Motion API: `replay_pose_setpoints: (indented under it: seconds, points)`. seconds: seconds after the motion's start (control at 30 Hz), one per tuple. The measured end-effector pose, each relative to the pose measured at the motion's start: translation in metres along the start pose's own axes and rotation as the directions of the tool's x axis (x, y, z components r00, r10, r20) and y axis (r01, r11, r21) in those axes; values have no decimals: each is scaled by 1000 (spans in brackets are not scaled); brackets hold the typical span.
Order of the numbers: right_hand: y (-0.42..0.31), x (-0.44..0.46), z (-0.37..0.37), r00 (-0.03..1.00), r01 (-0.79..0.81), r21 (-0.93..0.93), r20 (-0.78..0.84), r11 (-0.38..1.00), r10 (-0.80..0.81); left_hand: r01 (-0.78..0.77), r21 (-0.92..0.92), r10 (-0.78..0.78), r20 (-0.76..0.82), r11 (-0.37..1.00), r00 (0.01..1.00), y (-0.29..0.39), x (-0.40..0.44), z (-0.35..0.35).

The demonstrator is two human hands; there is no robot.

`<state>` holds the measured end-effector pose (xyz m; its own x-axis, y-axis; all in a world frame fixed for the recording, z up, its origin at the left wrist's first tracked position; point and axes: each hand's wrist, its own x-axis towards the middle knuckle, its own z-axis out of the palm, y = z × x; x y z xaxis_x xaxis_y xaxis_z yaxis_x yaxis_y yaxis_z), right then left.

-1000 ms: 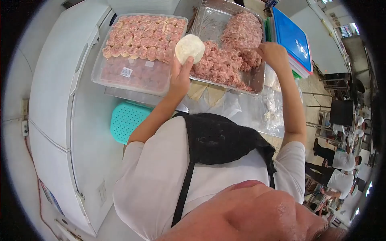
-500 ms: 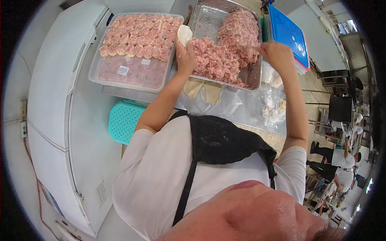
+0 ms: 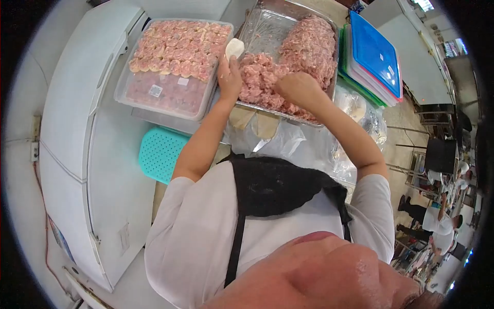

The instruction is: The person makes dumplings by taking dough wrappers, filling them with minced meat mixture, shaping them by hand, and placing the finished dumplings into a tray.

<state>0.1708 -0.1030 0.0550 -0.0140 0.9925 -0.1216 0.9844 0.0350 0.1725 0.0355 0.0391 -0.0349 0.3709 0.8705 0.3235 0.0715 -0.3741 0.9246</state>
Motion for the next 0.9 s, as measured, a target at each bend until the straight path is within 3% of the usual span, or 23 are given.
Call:
replay_pose_setpoints:
  seconds: [0.07, 0.13, 0.2, 0.27, 0.37, 0.43, 0.67, 0.9]
  points:
    - [25, -20, -6, 984, -139, 45, 123, 989, 132, -18, 11, 18, -4, 1000, 1000, -3, 1, 3]
    - [64, -34, -18, 990, -141, 25, -10, 990, 141, -100, 16, 100, 9, 995, 995, -1, 0, 5]
    - [96, -46, -44, 972, -235, -238, -28, 943, 235, -155, -17, 155, 39, 988, 987, 17, 2, 3]
    - [134, -58, -44, 967, -249, -315, -138, 916, 216, -181, 6, 181, 47, 983, 982, 18, 1, 4]
    - [174, -59, -37, 969, -247, -411, -85, 877, 233, -132, -23, 133, 44, 991, 990, 13, 0, 6]
    - [189, -43, -4, 971, -229, -410, -154, 883, 181, -102, -21, 103, 44, 995, 994, 7, 1, 7]
    - [172, -42, 73, 978, -200, -309, -120, 930, 170, -146, 129, 146, 4, 981, 989, -3, -1, 6]
    - [119, -87, 65, 961, -275, -248, -56, 929, 270, -181, 102, 183, -7, 978, 983, -8, 1, 6]
